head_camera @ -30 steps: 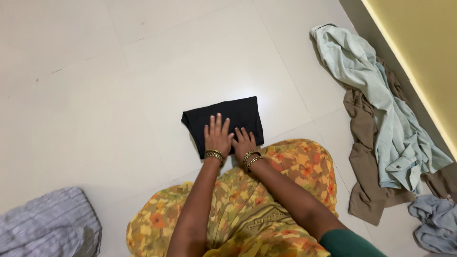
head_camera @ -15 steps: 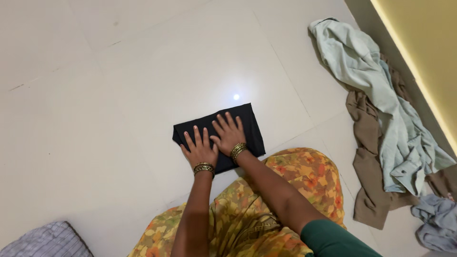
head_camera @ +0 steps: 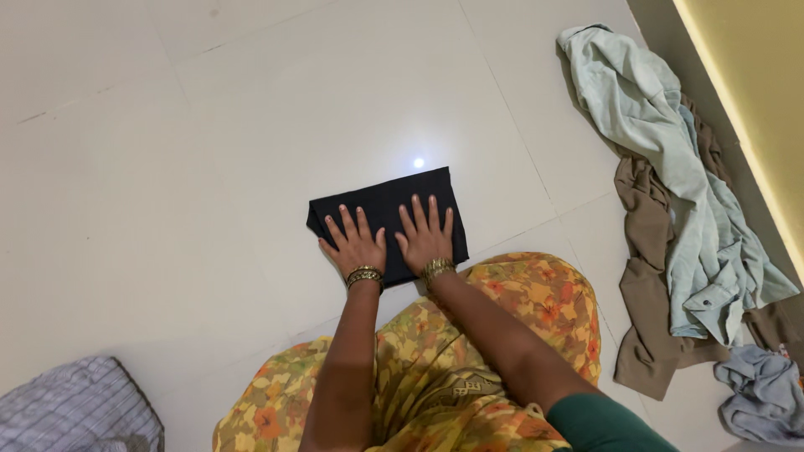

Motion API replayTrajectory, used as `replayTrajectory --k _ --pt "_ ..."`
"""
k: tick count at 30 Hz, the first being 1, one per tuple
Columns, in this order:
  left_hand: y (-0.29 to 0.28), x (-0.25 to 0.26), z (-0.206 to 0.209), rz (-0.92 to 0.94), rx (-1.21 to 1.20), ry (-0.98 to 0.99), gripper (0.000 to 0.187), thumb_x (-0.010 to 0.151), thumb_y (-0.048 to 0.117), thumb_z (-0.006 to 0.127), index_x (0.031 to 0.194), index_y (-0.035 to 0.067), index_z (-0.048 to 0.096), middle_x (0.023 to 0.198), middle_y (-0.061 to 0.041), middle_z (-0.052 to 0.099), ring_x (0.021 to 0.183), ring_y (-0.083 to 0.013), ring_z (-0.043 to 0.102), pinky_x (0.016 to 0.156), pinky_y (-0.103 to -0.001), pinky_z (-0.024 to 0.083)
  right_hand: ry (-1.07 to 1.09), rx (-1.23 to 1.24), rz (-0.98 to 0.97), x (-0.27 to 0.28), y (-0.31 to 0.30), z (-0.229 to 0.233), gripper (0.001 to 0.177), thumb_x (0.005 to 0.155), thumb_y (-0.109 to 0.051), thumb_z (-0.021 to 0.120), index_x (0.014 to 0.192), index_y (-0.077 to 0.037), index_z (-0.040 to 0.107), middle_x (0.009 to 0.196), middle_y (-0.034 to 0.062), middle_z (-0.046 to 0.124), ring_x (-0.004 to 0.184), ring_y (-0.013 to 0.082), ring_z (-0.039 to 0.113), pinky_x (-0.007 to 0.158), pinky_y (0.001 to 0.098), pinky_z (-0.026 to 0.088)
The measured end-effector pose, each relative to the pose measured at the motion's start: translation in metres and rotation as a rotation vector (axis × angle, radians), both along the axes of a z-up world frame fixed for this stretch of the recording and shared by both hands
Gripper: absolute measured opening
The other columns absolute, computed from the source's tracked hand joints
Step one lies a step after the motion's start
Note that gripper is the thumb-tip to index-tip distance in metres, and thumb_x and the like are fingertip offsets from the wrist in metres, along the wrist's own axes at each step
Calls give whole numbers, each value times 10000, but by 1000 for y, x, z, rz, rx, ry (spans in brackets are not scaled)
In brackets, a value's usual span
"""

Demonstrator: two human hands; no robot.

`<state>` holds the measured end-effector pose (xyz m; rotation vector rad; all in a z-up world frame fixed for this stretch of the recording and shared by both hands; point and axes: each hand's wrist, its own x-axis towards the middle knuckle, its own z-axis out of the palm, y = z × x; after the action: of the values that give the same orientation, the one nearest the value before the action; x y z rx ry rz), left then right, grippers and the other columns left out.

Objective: The person folds black trousers by hand while sitting on the floor, smoothing the fabric and placing the folded item into a laundry basket with other garments.

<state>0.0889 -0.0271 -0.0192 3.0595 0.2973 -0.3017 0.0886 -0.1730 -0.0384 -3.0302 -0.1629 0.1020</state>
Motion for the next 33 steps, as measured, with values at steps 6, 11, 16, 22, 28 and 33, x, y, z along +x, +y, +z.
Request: replayTrajectory --k 6,11,16,22,28,33 --pt "-18 -5 -21 -265 37 -21 647 990 446 472 1583 209 369 1689 -48 209 1558 -270 157 1204 -640 116 -52 12 61 -17 -2 -6 617 984 -468 491 1551 -232 429 1673 96 261 1545 392 149 1190 680 88" --pt "-7 12 -16 -324 -79 -18 611 1002 389 447 1598 289 361 1693 -43 232 1565 -285 160 1248 -584 112 -100 3 75 -20 -4 -10 622 970 -434 523 1556 -238 449 1678 92 277 1552 394 157 1195 681 92" --pt "22 59 12 -53 -134 122 624 1007 508 391 1584 291 297 1682 -54 172 1543 -341 97 1203 -610 101 -56 10 70 -16 -2 -6 625 951 -443 536 1538 -245 453 1666 90 290 1541 399 165 1181 690 91" --pt "35 56 5 -34 -57 49 644 1006 538 386 1581 255 326 1686 -105 172 1550 -358 91 1200 -615 98 -104 21 94 -11 -2 -6 621 960 -445 530 1544 -255 444 1670 86 293 1543 397 174 1181 700 92" --pt "-15 -9 -22 -290 -85 -61 596 1030 442 417 1585 235 357 1674 -58 230 1553 -271 162 1237 -556 103 -66 43 81 -10 -4 -12 608 965 -439 490 1538 -238 449 1666 99 293 1538 401 154 1172 697 61" --pt "-5 -14 -51 -264 9 -62 663 983 423 467 1606 284 287 1694 -9 193 1561 -266 130 1236 -532 86 38 188 -48 -9 25 -29 549 992 -440 421 1516 -286 480 1676 38 310 1571 369 146 1181 692 52"
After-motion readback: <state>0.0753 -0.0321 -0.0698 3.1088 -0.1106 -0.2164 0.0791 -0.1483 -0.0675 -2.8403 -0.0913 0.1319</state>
